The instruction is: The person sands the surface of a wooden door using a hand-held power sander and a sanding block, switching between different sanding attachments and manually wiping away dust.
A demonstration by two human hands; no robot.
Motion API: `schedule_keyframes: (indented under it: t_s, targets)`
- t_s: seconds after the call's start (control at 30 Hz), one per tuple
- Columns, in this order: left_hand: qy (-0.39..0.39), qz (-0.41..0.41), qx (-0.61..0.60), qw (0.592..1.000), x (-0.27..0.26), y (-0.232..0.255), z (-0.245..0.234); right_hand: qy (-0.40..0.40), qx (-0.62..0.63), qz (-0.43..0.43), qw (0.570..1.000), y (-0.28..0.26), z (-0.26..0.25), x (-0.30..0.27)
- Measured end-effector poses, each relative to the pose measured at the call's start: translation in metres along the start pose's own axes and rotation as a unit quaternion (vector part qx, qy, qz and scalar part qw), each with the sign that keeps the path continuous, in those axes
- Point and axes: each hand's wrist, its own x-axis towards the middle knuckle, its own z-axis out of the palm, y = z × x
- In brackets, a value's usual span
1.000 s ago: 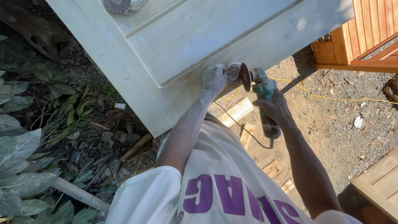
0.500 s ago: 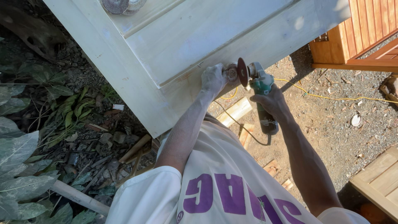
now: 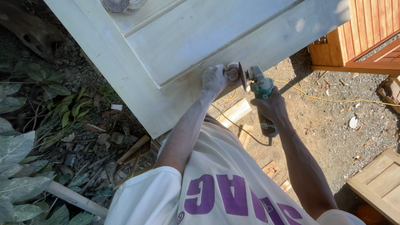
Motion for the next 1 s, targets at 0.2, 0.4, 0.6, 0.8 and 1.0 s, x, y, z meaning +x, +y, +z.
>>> schedule_keyframes:
  t_s: [0.2,0.4,0.6,0.8,1.0]
  targets:
    - [0.018,0.011,-0.010,1.000,0.000,0.001,-0.002,0.033,-0.085,0.002,0.996,0.011,0.005,-0.007]
    - [0.012,-0.001,-0.001,1.000,0.000,0.001,0.000,0.026,-0.145,-0.023,0.989,0.017,0.007,-0.021]
    - [0.013,0.012,-0.019,1.000,0.002,-0.005,0.005,0.042,-0.142,-0.009,0.989,0.006,0.005,-0.006]
    - [0.012,0.009,-0.018,1.000,0.001,-0.004,0.002,0.029,-0.168,-0.041,0.984,0.009,0.003,-0.012]
    - [0.015,0.001,-0.005,1.000,-0.001,0.000,-0.003,0.029,-0.129,0.001,0.991,0.001,0.001,-0.004]
